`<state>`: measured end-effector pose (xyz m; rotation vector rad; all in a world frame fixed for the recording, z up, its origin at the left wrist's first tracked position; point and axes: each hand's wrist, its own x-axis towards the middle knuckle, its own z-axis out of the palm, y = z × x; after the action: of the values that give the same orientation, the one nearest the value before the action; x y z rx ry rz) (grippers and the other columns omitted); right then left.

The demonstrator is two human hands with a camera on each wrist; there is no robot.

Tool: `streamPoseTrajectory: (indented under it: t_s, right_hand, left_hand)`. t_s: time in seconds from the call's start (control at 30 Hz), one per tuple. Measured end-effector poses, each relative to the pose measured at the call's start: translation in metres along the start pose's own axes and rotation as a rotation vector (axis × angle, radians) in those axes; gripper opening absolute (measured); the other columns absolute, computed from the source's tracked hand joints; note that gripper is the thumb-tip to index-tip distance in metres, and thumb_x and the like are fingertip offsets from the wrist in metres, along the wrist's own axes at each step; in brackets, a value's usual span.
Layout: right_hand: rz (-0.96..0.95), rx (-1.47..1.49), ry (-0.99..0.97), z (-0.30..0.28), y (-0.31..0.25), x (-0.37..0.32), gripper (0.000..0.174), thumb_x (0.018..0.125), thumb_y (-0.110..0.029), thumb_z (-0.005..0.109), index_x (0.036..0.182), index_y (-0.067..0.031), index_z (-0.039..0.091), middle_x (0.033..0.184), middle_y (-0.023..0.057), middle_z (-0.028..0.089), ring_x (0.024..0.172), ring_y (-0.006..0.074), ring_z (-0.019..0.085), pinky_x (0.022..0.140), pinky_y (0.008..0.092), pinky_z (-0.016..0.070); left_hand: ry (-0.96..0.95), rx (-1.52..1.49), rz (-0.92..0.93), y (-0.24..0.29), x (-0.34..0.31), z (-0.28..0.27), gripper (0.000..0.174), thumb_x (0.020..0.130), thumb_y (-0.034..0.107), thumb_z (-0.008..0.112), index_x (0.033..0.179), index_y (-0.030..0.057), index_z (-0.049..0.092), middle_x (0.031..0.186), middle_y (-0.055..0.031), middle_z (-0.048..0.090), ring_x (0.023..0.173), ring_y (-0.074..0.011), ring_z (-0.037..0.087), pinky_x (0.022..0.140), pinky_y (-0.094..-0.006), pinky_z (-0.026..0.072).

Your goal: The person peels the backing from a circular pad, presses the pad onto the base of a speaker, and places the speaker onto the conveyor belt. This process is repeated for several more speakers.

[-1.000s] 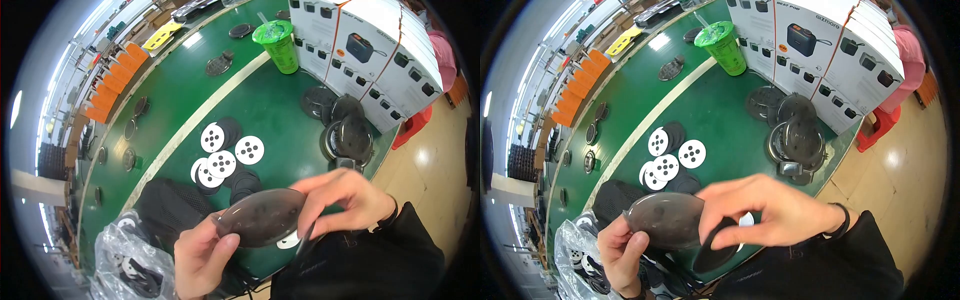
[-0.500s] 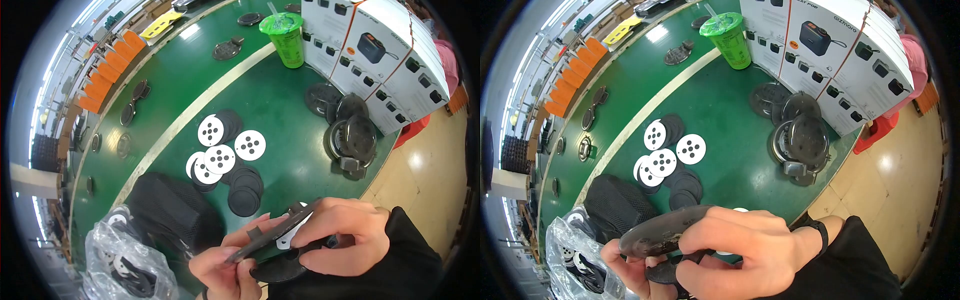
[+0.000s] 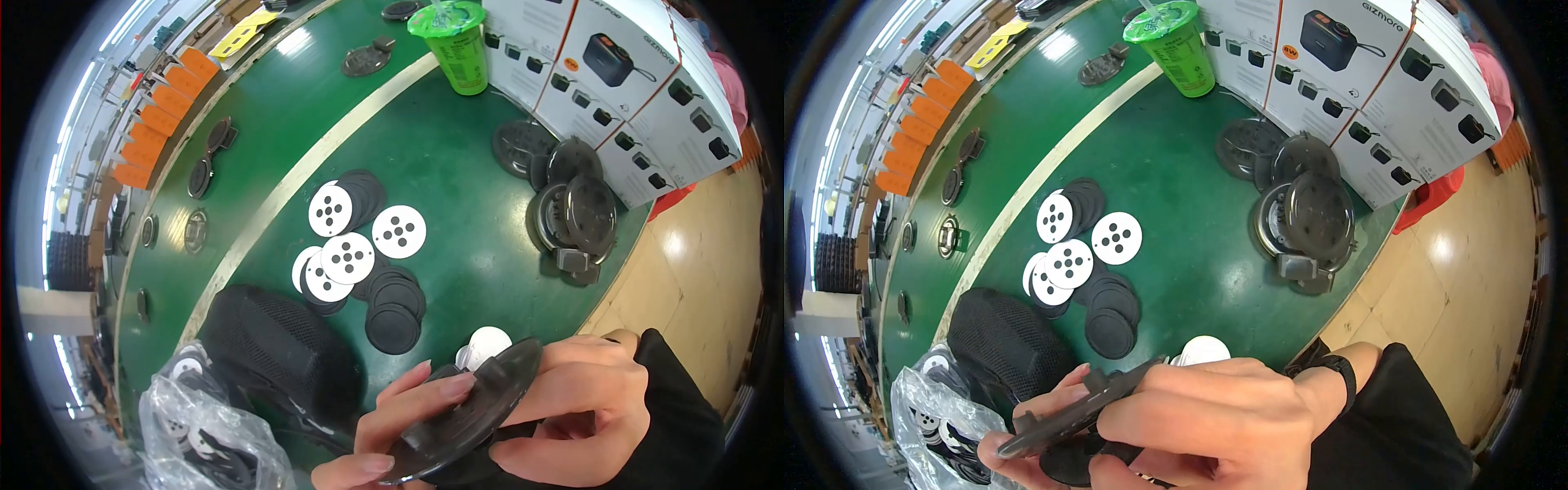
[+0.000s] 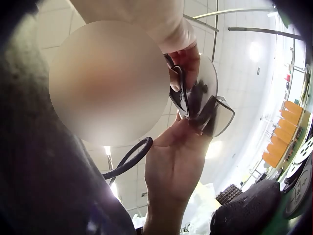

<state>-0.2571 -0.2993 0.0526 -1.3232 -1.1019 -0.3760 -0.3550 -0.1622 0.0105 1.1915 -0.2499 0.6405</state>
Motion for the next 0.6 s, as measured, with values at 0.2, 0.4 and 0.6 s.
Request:
streamPoseTrajectory:
  t_s: [0.2, 0.4, 0.6]
  right_hand:
    - [0.061, -0.031, 0.087, 0.008, -0.006, -0.004, 0.028, 0.051, 0.006, 0.063, 0.077, -0.0005, 0.058, 0.073, 0.0137, 0.056, 0.051, 0.0213, 0.053, 0.043, 0.0265, 0.0427]
    - [0.026, -0.006, 0.003, -0.002, -0.003, -0.005, 0.025, 0.053, 0.005, 0.064, 0.077, -0.0006, 0.058, 0.073, 0.0140, 0.056, 0.050, 0.0217, 0.053, 0.042, 0.0265, 0.0419]
    - [0.190, -0.084, -0.074, -0.002, -0.008, -0.001, 0.018, 0.056, 0.004, 0.067, 0.071, -0.0030, 0.062, 0.074, 0.0125, 0.062, 0.049, 0.0173, 0.054, 0.038, 0.0210, 0.0398]
  left_hand:
    - [-0.058, 0.135, 0.009, 0.003, 0.002, 0.001, 0.017, 0.091, 0.017, 0.043, 0.108, 0.0173, 0.040, 0.104, -0.0347, 0.050, 0.088, -0.0464, 0.057, 0.089, -0.0603, 0.0368]
    - [-0.106, 0.187, 0.046, 0.000, 0.003, 0.001, 0.026, 0.087, 0.008, 0.046, 0.109, 0.0150, 0.035, 0.101, -0.0330, 0.050, 0.089, -0.0442, 0.057, 0.089, -0.0587, 0.0376]
    - [-0.102, 0.210, 0.099, -0.001, 0.004, -0.003, 0.035, 0.084, 0.000, 0.050, 0.111, 0.0117, 0.030, 0.100, -0.0307, 0.049, 0.091, -0.0402, 0.057, 0.088, -0.0548, 0.0389]
